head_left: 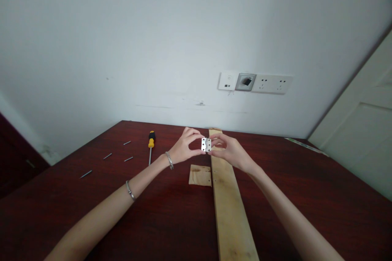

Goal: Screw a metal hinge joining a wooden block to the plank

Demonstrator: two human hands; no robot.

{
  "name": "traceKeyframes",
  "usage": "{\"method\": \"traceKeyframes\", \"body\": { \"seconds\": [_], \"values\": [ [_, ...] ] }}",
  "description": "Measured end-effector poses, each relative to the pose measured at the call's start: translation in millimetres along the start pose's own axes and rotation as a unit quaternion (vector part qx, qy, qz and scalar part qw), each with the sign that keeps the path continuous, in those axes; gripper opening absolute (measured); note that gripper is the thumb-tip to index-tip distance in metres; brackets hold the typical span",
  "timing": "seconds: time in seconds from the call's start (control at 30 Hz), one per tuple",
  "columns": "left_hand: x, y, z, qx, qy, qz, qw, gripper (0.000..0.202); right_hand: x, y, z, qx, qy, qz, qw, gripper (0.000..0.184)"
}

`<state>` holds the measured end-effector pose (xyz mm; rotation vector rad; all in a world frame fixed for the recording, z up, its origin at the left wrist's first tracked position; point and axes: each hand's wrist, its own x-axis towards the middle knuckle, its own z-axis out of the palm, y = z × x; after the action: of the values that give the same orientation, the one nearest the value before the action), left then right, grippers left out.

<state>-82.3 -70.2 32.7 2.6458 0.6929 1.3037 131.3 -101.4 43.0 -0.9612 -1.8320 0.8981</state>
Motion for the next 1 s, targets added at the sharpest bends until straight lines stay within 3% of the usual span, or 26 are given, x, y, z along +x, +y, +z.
{"method": "traceKeyframes", "body": {
  "seconds": [0.27, 0.47, 0.57, 0.8, 1.0],
  "values": [
    [0.8, 1.8, 0.5, -0.010, -0.004, -0.004, 1.000, 0.040, -3.4, -1.7, -5.6, -0.059, -0.007, -0.029, 0.998, 0.050],
    [3.2, 7.2, 1.7, -0.022, -0.044, -0.005, 0.999, 0.039, -11.8, -8.1, -10.4, -0.157, -0.016, -0.050, 0.986, 0.039],
    [1.4, 6.9, 9.1, -0.025, -0.095, -0.012, 0.995, 0.038, -18.8, 3.6, -11.0, -0.202, -0.019, -0.057, 0.978, 0.032],
    [-18.7, -2.1, 46.5, 0.037, -0.220, -0.031, 0.974, 0.038, -43.9, 41.9, -1.1, -0.238, -0.062, -0.040, 0.968, 0.029],
    [-27.8, -5.2, 56.8, 0.062, -0.264, -0.030, 0.962, 0.040, -58.6, 62.7, 8.7, -0.233, -0.053, -0.036, 0.970, 0.033]
  ]
}}
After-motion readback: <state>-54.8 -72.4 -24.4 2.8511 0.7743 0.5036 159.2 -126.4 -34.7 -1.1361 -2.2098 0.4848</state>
